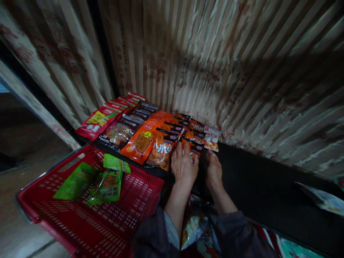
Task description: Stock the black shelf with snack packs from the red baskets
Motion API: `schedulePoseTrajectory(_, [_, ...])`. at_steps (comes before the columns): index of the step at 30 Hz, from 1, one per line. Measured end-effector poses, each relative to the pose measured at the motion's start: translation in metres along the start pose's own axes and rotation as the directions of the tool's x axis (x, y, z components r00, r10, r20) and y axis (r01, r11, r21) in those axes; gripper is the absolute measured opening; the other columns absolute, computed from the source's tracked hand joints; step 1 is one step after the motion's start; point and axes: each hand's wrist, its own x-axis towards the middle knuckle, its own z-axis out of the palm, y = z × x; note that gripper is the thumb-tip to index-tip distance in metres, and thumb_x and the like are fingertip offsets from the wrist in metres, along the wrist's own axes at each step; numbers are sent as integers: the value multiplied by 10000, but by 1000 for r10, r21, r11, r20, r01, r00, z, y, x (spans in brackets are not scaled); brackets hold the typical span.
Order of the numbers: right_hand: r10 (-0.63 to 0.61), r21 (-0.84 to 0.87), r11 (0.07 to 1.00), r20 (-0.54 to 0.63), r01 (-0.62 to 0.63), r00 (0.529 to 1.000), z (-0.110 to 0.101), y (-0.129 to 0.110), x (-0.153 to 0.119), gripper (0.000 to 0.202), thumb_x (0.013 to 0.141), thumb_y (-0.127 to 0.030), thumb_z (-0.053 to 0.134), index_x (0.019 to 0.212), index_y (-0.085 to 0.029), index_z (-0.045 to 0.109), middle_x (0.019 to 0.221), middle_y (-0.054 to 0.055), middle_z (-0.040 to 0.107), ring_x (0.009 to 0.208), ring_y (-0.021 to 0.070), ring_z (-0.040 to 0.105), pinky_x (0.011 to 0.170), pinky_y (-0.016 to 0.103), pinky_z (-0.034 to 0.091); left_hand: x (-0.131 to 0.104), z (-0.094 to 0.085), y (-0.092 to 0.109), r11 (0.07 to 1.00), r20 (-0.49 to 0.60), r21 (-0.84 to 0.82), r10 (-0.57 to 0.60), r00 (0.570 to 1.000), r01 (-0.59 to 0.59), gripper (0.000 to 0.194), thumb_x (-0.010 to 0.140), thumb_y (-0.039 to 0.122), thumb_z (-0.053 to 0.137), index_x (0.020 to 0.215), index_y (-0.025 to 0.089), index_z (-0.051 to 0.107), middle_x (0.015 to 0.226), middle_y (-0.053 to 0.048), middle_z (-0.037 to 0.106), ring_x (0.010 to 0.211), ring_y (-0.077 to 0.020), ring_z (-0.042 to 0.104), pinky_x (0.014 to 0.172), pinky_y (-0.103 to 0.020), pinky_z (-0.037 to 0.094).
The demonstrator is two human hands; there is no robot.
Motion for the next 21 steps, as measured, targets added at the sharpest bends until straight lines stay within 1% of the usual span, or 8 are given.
schedulePoseTrajectory(5, [-131,45,990,-31,133,991,-4,-40,-41,585,874,-569,468,1233,-130,613,1352,155,589,1271,261,546,1097,444,379,-7,-20,-4,969,-220,-206,88,972,-134,346,902,196,505,1205,122,653,1312,-148,633,1247,-267,564,1084,-429,447])
schedulePoseTrajectory(7, [-181,84,981,50,177,982,2,-53,-67,578,887,-577,473,1242,-141,608,1343,153,600,1262,259,555,1102,453,376,-11,-31,-14,955,-314,-257,62,947,-148,334,913,184,462,1175,137,665,1341,-140,613,1288,-253,531,1113,-441,415])
schedulePoseTrajectory(9, [-191,118,978,164,173,968,12,-60,-94,567,908,-578,462,1266,-160,599,1365,145,593,1276,255,546,1113,462,368,-14,-41,-28,949,-345,-300,-8,939,-102,333,907,170,450,1153,157,675,1378,-127,586,1334,-252,487,1146,-462,370])
schedulePoseTrajectory(12, [-138,112,988,282,110,949,33,-57,-128,574,911,-603,454,1264,-178,611,1380,135,591,1292,254,536,1127,465,360,-10,-59,-54,928,-198,-360,-177,964,96,324,879,141,468,1114,150,690,1350,-134,603,1309,-250,518,1124,-437,401])
schedulePoseTrajectory(14, [-88,111,992,357,51,930,50,-50,-147,563,913,-604,452,1253,-191,625,1372,121,602,1288,251,543,1135,461,356,-1,-74,-72,924,-73,-316,-251,965,217,338,882,123,450,1127,136,683,1308,-134,632,1280,-228,548,1106,-391,423])
schedulePoseTrajectory(15, [-59,107,994,408,17,911,59,-46,-155,534,914,-588,463,1245,-205,634,1364,105,613,1284,246,548,1138,457,355,5,-82,-81,941,-38,-246,-249,968,232,353,893,123,436,1155,145,672,1325,-120,625,1303,-213,529,1116,-372,410])
schedulePoseTrajectory(18, [13,61,997,524,-53,852,87,-32,-175,411,897,-481,523,1199,-239,662,1312,62,656,1245,231,582,1124,436,381,29,-108,-105,987,76,79,-147,986,141,403,923,125,385,1243,174,625,1383,-83,591,1361,-170,467,1133,-313,381])
schedulePoseTrajectory(21, [38,-27,999,533,-28,846,116,-21,-188,381,856,-362,544,1196,-237,662,1262,54,687,1215,229,605,1114,426,394,58,-127,-124,977,140,198,-103,985,74,410,903,136,438,1281,136,598,1447,-133,524,1361,-215,468,1136,-332,371])
